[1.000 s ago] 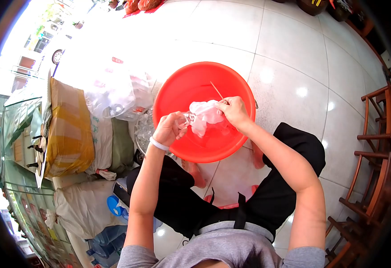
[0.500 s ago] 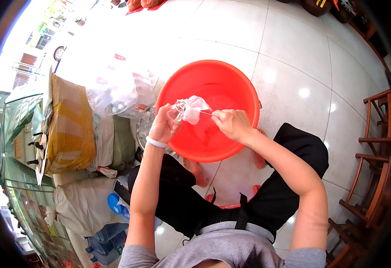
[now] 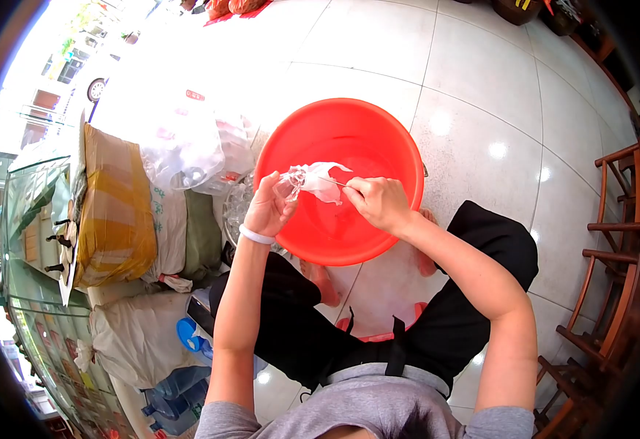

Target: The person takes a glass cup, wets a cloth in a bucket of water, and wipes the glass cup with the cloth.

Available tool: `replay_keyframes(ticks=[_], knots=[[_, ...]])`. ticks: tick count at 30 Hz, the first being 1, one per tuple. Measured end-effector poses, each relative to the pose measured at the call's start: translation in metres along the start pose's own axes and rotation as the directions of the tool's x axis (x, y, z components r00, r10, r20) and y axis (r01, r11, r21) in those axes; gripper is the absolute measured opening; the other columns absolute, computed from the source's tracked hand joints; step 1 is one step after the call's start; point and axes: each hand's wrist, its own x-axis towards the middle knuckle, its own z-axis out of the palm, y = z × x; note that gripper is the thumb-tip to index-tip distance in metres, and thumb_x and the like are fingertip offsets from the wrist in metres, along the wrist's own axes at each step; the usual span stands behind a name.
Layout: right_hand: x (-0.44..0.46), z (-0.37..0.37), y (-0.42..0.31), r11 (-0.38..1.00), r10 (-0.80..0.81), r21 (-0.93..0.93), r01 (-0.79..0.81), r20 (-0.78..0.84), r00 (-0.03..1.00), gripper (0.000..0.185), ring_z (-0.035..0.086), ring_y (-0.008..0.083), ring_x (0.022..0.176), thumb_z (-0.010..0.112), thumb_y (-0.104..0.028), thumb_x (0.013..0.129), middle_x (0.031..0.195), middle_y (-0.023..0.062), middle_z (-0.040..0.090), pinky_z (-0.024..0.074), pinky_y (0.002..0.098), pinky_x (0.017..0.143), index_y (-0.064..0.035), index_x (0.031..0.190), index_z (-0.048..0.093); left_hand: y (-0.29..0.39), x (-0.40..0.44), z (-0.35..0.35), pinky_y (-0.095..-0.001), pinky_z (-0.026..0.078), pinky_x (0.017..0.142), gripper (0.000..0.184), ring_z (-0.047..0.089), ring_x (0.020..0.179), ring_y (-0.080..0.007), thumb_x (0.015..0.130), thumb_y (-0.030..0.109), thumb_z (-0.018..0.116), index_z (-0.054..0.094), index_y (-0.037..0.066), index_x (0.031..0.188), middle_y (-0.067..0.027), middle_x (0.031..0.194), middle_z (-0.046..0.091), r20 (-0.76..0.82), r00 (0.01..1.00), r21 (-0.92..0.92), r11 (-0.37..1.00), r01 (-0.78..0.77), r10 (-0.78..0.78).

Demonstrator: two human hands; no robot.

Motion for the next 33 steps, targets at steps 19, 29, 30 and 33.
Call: replay_keyframes(ticks=[19,29,30,33], knots=[[0.009,0.006,-0.01,0.536,0.316,0.781,-0.319,0.165,0.934,0.013,0.05,0.0067,0.049,0.062,-0.011,0.078,0.057,0.0032,0.057,0.0394,0.0242,0.047,0.0018,0.077,0.064,-0.027,-0.001,0.029,-0.0189,0.035,0.036,0.04,0.049,0.05,-0.011,0.092,0.036,0.045,0.053,0.003,0.113,-0.0068,0.089,0.064,-0.027,0.996,-0.027,0.996,0.087,-0.087],[0.016,0.002,-0.007,0.674,0.349,0.722,-0.155,-0.126,0.929,0.013,0.05,0.0082,0.053,0.062,-0.012,0.079,0.057,0.0039,0.056,0.0393,0.0256,0.05,0.0006,0.078,0.064,-0.02,0.0,0.017,-0.0216,0.038,0.039,0.028,0.052,0.049,-0.0144,0.091,0.024,0.05,0.057,0.0,0.102,-0.0094,0.09,0.063,-0.31,0.947,0.274,0.962,0.006,0.083],[0.016,0.0,-0.007,0.683,0.328,0.706,-0.189,-0.065,0.943,0.013,0.05,0.0089,0.053,0.062,-0.013,0.079,0.057,0.0049,0.056,0.0396,0.0262,0.05,-0.0003,0.08,0.064,-0.017,-0.004,0.022,-0.0228,0.04,0.04,0.028,0.055,0.05,-0.0152,0.091,0.022,0.05,0.057,-0.002,0.102,-0.0107,0.087,0.063,-0.254,0.958,0.282,0.958,-0.055,0.13],[0.017,0.001,-0.008,0.717,0.255,0.673,-0.184,-0.008,0.967,0.015,0.05,0.0094,0.052,0.062,-0.016,0.08,0.056,0.0063,0.055,0.0401,0.0269,0.051,-0.0018,0.081,0.065,-0.011,-0.011,0.037,-0.0246,0.044,0.043,0.03,0.058,0.053,-0.0167,0.09,0.019,0.049,0.054,-0.005,0.108,-0.013,0.086,0.062,-0.157,0.973,0.312,0.943,-0.112,0.168]])
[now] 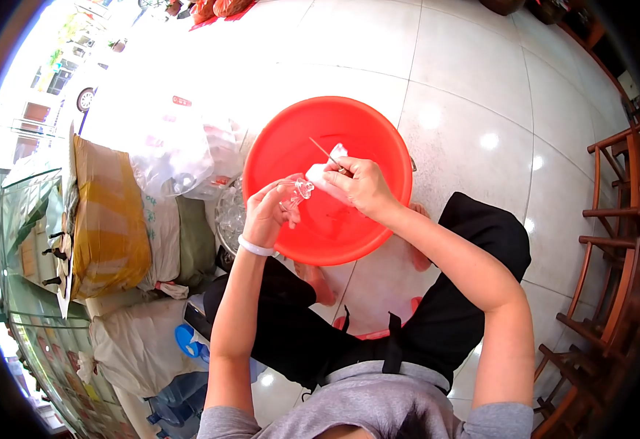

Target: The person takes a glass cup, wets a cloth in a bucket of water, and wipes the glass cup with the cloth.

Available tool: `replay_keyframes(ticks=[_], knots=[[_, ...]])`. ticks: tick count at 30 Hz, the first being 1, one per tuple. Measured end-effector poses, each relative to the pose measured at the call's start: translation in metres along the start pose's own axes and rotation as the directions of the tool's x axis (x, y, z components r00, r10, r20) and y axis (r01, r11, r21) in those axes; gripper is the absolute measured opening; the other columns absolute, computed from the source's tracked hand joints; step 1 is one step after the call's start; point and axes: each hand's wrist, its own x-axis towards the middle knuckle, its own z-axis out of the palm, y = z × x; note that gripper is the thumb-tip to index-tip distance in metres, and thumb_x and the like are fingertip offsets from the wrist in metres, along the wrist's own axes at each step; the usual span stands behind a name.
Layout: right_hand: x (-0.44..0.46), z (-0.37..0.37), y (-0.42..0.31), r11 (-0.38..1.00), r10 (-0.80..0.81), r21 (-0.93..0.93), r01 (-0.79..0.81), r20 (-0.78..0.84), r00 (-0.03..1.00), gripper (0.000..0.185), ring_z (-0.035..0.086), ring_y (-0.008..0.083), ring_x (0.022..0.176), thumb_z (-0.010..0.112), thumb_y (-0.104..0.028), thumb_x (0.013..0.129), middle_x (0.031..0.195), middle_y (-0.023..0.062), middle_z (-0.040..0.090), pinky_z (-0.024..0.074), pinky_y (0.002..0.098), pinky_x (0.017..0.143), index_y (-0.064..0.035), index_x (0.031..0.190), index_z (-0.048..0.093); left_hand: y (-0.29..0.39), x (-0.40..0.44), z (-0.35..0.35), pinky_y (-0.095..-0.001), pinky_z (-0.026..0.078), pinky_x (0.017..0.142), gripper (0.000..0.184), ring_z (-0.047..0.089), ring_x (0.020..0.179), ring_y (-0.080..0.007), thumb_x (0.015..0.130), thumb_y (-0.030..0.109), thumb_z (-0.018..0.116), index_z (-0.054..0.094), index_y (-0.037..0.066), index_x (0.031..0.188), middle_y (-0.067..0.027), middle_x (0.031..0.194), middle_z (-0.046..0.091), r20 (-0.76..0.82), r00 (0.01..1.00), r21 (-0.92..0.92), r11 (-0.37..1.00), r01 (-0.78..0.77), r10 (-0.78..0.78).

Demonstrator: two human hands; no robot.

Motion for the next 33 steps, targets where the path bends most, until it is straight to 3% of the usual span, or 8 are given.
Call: replay_keyframes(ticks=[2,9,11,15,18,27,30,33], knots=[[-0.001,0.002,-0.004,0.999,-0.045,-0.021,0.046,0.043,0.998,0.015,0.05,0.0092,0.052,0.062,-0.017,0.08,0.056,0.0067,0.054,0.0403,0.0269,0.051,-0.0023,0.082,0.065,0.001,-0.003,0.009,-0.0253,0.046,0.044,0.031,0.058,0.054,-0.0177,0.09,0.017,0.049,0.053,-0.006,0.111,-0.0144,0.086,0.062,0.094,0.995,-0.003,1.0,-0.019,0.019],[-0.001,-0.002,-0.012,0.969,0.158,0.16,-0.187,0.183,0.97,0.018,0.052,0.0092,0.055,0.063,-0.019,0.081,0.06,0.0042,0.057,0.0417,0.0262,0.052,-0.0013,0.085,0.064,-0.014,0.007,0.0,-0.0257,0.044,0.044,0.026,0.056,0.055,-0.0186,0.089,0.019,0.051,0.054,-0.003,0.103,-0.013,0.083,0.061,0.148,0.987,-0.104,0.992,0.075,-0.059],[-0.002,0.001,-0.013,0.998,0.037,0.038,-0.04,0.076,0.996,0.024,0.058,0.0128,0.062,0.057,-0.026,0.086,0.07,0.0065,0.062,0.0446,0.0282,0.057,-0.003,0.09,0.062,-0.017,0.01,-0.007,-0.0252,0.042,0.043,0.026,0.055,0.055,-0.0181,0.089,0.02,0.051,0.054,-0.002,0.103,-0.0129,0.085,0.06,0.143,0.988,-0.144,0.987,0.074,-0.054],[-0.004,-0.004,-0.018,0.976,0.095,-0.195,-0.093,-0.002,0.996,0.032,0.064,0.023,0.073,0.044,-0.034,0.09,0.085,0.009,0.066,0.0481,0.0355,0.066,-0.0055,0.097,0.058,-0.013,0.01,-0.016,-0.0226,0.036,0.042,0.033,0.049,0.055,-0.0149,0.09,0.029,0.047,0.055,0.002,0.108,-0.0091,0.09,0.061,0.148,0.989,-0.233,0.972,0.035,0.0],[-0.006,-0.013,-0.01,0.945,0.047,-0.327,-0.006,0.118,0.992,0.027,0.064,0.0262,0.075,0.048,-0.029,0.088,0.086,0.0105,0.066,0.0485,0.0375,0.066,-0.008,0.098,0.061,-0.009,0.01,-0.02,-0.0215,0.034,0.042,0.037,0.048,0.054,-0.0132,0.091,0.033,0.044,0.055,0.004,0.111,-0.006,0.091,0.062,0.159,0.986,-0.206,0.979,-0.006,0.039],[-0.02,-0.007,-0.016,0.874,-0.093,-0.452,0.178,0.204,0.974,0.023,0.063,0.031,0.073,0.051,-0.022,0.086,0.079,0.0135,0.065,0.0496,0.039,0.063,-0.0096,0.101,0.064,-0.012,0.011,-0.024,-0.0206,0.035,0.041,0.034,0.049,0.054,-0.0127,0.091,0.031,0.045,0.055,0.003,0.107,-0.0069,0.09,0.062,0.17,0.985,-0.149,0.989,-0.005,0.03],[-0.021,-0.007,-0.021,0.889,0.041,-0.452,0.069,0.23,0.972,0.026,0.065,0.0266,0.084,0.052,-0.017,0.087,0.091,0.015,0.066,0.0497,0.0327,0.073,-0.0026,0.107,0.06,-0.006,0.006,-0.011,-0.0194,0.035,0.04,0.033,0.052,0.055,-0.0112,0.09,0.03,0.047,0.055,0.002,0.105,-0.0066,0.089,0.062,0.164,0.986,-0.112,0.993,0.026,-0.008],[-0.022,-0.004,-0.013,0.936,0.038,-0.349,0.054,0.253,0.967,0.03,0.065,0.0263,0.086,0.052,-0.018,0.088,0.091,0.0152,0.066,0.0497,0.0327,0.074,-0.0006,0.112,0.058,-0.007,0.005,-0.009,-0.0184,0.035,0.04,0.034,0.053,0.056,-0.0099,0.088,0.03,0.05,0.055,0.001,0.105,-0.0061,0.088,0.062,0.192,0.98,-0.093,0.994,0.064,-0.045]])
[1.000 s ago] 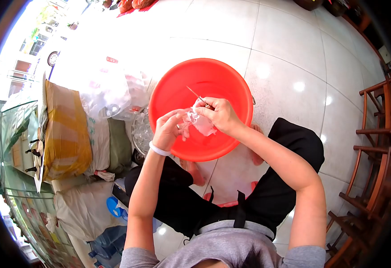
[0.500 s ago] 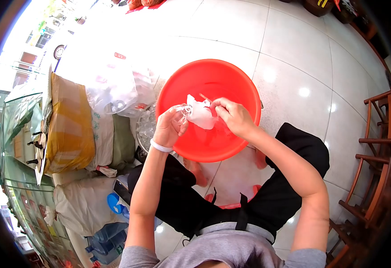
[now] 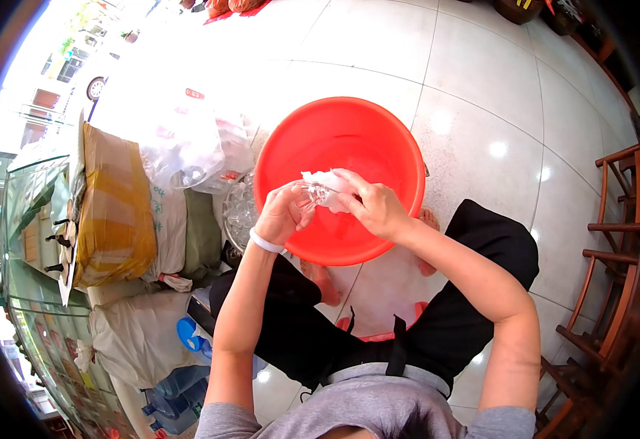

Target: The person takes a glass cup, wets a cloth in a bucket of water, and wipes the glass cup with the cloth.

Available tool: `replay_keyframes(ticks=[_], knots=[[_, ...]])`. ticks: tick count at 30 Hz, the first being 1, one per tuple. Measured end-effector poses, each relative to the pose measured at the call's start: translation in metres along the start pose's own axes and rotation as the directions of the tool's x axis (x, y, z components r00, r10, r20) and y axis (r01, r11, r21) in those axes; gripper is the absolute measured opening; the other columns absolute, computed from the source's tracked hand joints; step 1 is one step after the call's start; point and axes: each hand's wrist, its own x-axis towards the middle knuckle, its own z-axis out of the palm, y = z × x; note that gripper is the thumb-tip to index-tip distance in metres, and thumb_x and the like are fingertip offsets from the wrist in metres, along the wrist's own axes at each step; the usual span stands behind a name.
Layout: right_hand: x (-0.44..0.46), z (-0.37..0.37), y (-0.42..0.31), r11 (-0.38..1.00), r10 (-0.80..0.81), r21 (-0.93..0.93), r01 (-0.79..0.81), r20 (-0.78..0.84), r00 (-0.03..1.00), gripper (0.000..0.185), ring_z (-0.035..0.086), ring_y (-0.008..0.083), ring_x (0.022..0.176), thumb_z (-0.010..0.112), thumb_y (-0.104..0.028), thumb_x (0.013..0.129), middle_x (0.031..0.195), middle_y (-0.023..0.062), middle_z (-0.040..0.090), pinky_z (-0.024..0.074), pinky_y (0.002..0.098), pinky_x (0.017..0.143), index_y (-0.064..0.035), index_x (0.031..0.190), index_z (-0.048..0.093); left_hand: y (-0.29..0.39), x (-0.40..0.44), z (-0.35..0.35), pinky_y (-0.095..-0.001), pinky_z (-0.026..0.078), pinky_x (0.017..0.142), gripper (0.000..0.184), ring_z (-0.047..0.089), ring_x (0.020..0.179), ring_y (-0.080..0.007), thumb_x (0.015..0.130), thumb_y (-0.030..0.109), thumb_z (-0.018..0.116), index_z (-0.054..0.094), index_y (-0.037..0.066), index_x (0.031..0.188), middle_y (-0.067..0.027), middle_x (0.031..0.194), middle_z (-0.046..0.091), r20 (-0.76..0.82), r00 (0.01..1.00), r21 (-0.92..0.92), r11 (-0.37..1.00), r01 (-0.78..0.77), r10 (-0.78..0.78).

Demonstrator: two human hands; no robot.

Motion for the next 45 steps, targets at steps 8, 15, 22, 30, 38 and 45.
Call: replay_keyframes(ticks=[8,15,22,30,38,45], knots=[[0.007,0.009,0.019,0.97,-0.096,0.212,0.12,-0.12,0.988,0.025,0.066,0.0257,0.078,0.055,-0.016,0.084,0.087,0.0162,0.066,0.0506,0.0322,0.068,-0.0026,0.103,0.064,0.003,-0.006,0.0,-0.018,0.035,0.039,0.043,0.051,0.054,-0.0092,0.087,0.032,0.051,0.053,-0.002,0.113,-0.0064,0.088,0.062,0.038,0.999,0.076,0.997,0.019,-0.022],[0.005,0.0,0.005,0.963,-0.173,0.18,0.199,-0.149,0.973,0.021,0.066,0.0239,0.074,0.057,-0.015,0.083,0.086,0.0147,0.066,0.0508,0.0299,0.065,-0.0046,0.098,0.067,0.012,-0.003,-0.017,-0.0198,0.035,0.039,0.037,0.051,0.052,-0.012,0.089,0.026,0.047,0.054,-0.003,0.111,-0.0076,0.087,0.063,-0.044,0.999,-0.139,0.99,-0.012,0.006],[0.005,0.0,0.003,0.946,-0.322,-0.084,0.312,-0.142,0.936,0.018,0.065,0.0249,0.071,0.058,-0.018,0.082,0.081,0.0115,0.066,0.0511,0.0328,0.06,-0.0071,0.092,0.069,0.01,-0.002,-0.015,-0.0197,0.031,0.04,0.038,0.041,0.047,-0.0094,0.09,0.032,0.045,0.057,-0.001,0.106,-0.0053,0.077,0.06,-0.054,0.999,-0.076,0.997,0.003,-0.007],[0.005,-0.012,-0.003,0.943,-0.272,-0.217,0.254,-0.056,0.961,0.021,0.064,0.0262,0.068,0.053,-0.024,0.082,0.074,0.0099,0.066,0.0503,0.0364,0.059,-0.012,0.086,0.069,0.01,-0.004,-0.01,-0.0198,0.028,0.039,0.037,0.038,0.044,-0.0086,0.09,0.029,0.045,0.056,-0.002,0.106,-0.0054,0.072,0.059,-0.103,0.995,-0.054,0.999,-0.004,-0.001],[-0.002,-0.022,-0.007,0.83,-0.214,-0.494,0.26,0.147,0.966,0.017,0.063,0.0243,0.065,0.055,-0.019,0.079,0.075,0.0069,0.066,0.0491,0.0356,0.054,-0.0142,0.087,0.069,0.006,-0.004,0.003,-0.0194,0.025,0.038,0.028,0.034,0.04,-0.0052,0.09,0.018,0.047,0.058,-0.006,0.102,-0.0026,0.063,0.053,-0.198,0.979,0.304,0.953,0.01,0.053],[-0.012,-0.006,0.001,0.776,-0.201,-0.573,0.261,0.167,0.965,0.015,0.062,0.024,0.061,0.055,-0.02,0.079,0.069,0.0058,0.064,0.0484,0.0362,0.051,-0.0138,0.085,0.068,-0.005,-0.003,0.011,-0.0194,0.026,0.039,0.024,0.036,0.041,-0.0043,0.088,0.017,0.055,0.061,-0.004,0.097,0.0024,0.057,0.048,-0.251,0.965,0.412,0.911,0.036,0.075]])
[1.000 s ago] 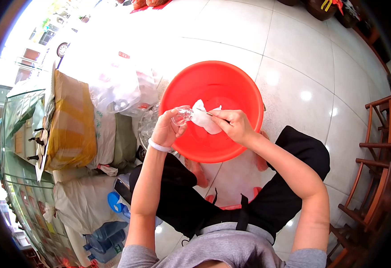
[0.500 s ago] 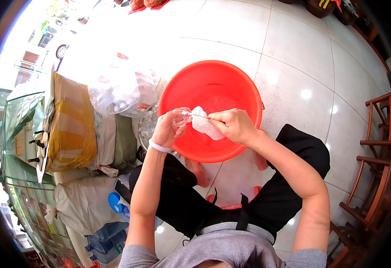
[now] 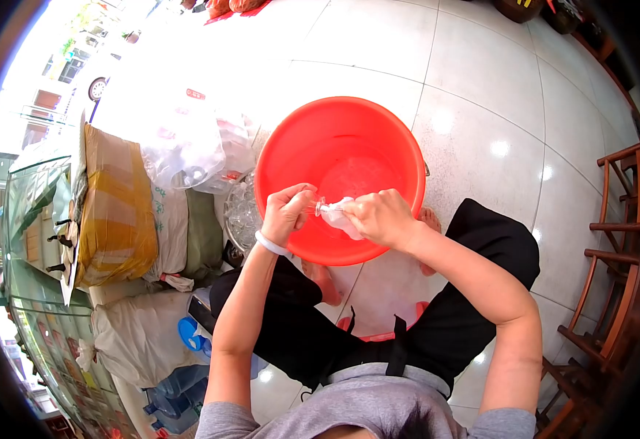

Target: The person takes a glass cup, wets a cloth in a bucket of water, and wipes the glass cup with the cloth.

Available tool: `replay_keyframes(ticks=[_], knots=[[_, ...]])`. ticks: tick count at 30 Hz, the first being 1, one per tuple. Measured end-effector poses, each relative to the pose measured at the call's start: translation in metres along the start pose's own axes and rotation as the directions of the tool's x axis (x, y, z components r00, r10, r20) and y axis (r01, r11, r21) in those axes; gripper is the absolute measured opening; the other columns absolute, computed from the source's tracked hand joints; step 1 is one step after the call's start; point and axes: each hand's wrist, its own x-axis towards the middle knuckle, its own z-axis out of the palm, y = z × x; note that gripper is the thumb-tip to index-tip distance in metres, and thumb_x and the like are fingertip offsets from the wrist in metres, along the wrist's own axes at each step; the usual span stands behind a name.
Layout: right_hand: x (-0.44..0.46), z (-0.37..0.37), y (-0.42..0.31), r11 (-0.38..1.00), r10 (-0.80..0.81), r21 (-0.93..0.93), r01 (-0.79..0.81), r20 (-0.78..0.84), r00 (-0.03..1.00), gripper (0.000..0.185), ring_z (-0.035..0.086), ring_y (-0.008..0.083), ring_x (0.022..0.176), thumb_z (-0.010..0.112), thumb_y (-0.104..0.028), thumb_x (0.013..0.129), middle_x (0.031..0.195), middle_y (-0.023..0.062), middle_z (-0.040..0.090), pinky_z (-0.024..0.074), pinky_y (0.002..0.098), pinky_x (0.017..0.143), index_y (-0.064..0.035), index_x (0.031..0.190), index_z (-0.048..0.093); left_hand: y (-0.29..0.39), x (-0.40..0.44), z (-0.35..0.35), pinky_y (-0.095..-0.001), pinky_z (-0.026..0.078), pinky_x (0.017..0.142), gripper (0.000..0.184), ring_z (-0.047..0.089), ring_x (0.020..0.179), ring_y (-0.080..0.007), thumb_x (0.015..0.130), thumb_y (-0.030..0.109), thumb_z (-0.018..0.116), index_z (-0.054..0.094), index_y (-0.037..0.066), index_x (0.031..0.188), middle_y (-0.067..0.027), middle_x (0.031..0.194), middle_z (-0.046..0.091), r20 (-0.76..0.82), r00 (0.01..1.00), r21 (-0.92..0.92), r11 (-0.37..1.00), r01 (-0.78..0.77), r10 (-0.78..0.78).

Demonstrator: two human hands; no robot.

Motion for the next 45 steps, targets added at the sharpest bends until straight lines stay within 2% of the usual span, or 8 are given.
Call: replay_keyframes(ticks=[8,13,16,18,21,29,39,45], knots=[[-0.004,0.022,-0.002,0.943,0.074,0.332,-0.02,-0.149,0.986,0.021,0.063,0.0246,0.061,0.053,-0.023,0.082,0.071,0.0095,0.065,0.0488,0.0334,0.053,-0.0165,0.092,0.069,-0.011,-0.002,0.001,-0.0204,0.023,0.038,0.028,0.032,0.039,-0.005,0.091,0.02,0.049,0.058,-0.006,0.098,0.0018,0.053,0.044,-0.057,0.996,-0.056,0.996,-0.071,0.068],[0.004,0.027,-0.004,0.275,0.239,0.905,-0.325,0.263,0.935,0.022,0.056,0.009,0.057,0.058,-0.018,0.083,0.062,0.0047,0.062,0.0434,0.0267,0.052,-0.0024,0.095,0.068,-0.007,-0.002,0.002,-0.0196,0.025,0.039,0.025,0.033,0.041,-0.0045,0.092,0.017,0.047,0.056,-0.005,0.101,0.0022,0.056,0.046,-0.071,0.983,-0.227,0.956,-0.184,0.172],[0.01,0.016,-0.003,0.194,0.231,0.889,-0.415,0.37,0.9,0.025,0.053,0.0072,0.058,0.059,-0.018,0.084,0.06,0.0023,0.058,0.043,0.0265,0.051,0.003,0.094,0.066,0.002,-0.004,0.008,-0.019,0.027,0.04,0.022,0.034,0.042,-0.0038,0.092,0.014,0.047,0.055,-0.003,0.102,0.0025,0.059,0.047,-0.136,0.971,-0.269,0.936,-0.227,0.196],[0.009,0.019,-0.005,0.395,0.257,0.878,-0.271,0.177,0.95,0.022,0.058,0.013,0.053,0.058,-0.019,0.083,0.061,0.0042,0.061,0.0445,0.0303,0.05,-0.0011,0.088,0.068,0.001,-0.003,0.005,-0.0189,0.027,0.04,0.021,0.035,0.043,-0.0037,0.092,0.014,0.047,0.056,-0.003,0.1,0.0026,0.06,0.048,-0.163,0.964,-0.258,0.934,-0.249,0.212],[0.005,0.02,-0.003,0.964,0.006,0.262,0.052,-0.216,0.976,0.017,0.062,0.0277,0.06,0.056,-0.022,0.08,0.069,0.0103,0.064,0.0483,0.0373,0.05,-0.0099,0.077,0.068,-0.01,0.002,-0.006,-0.0198,0.023,0.04,0.028,0.033,0.042,-0.0044,0.092,0.022,0.047,0.058,-0.003,0.095,0.0008,0.06,0.049,-0.042,0.982,-0.032,0.982,-0.184,0.183],[0.005,0.013,0.004,0.983,-0.052,0.17,0.073,-0.122,0.991,0.018,0.062,0.0268,0.058,0.056,-0.023,0.081,0.064,0.0088,0.063,0.048,0.0375,0.05,-0.0107,0.072,0.066,0.011,-0.005,-0.001,-0.0202,0.026,0.039,0.039,0.04,0.042,-0.0092,0.094,0.035,0.038,0.055,0.001,0.103,-0.004,0.063,0.053,0.068,0.944,0.036,0.946,0.321,-0.323],[0.013,0.021,0.013,0.516,0.174,0.823,-0.237,0.17,0.97,0.023,0.063,0.0188,0.062,0.055,-0.024,0.083,0.07,0.0135,0.064,0.0464,0.0299,0.059,-0.0065,0.087,0.069,0.025,-0.011,-0.012,-0.0215,0.042,0.053,0.043,0.054,0.068,-0.0108,0.09,0.015,0.05,0.041,0.003,0.13,-0.0059,0.088,0.057,0.174,0.977,-0.117,0.987,-0.106,0.125],[0.009,0.02,0.008,0.671,0.189,0.714,-0.199,0.094,0.977,0.02,0.064,0.0215,0.062,0.055,-0.024,0.083,0.069,0.0105,0.065,0.0472,0.0304,0.056,-0.0096,0.085,0.07,0.016,-0.008,-0.016,-0.02,0.031,0.045,0.026,0.042,0.052,-0.006,0.088,0.013,0.053,0.048,0.004,0.113,0.0007,0.069,0.049,0.202,0.975,-0.032,0.996,-0.086,0.091]])
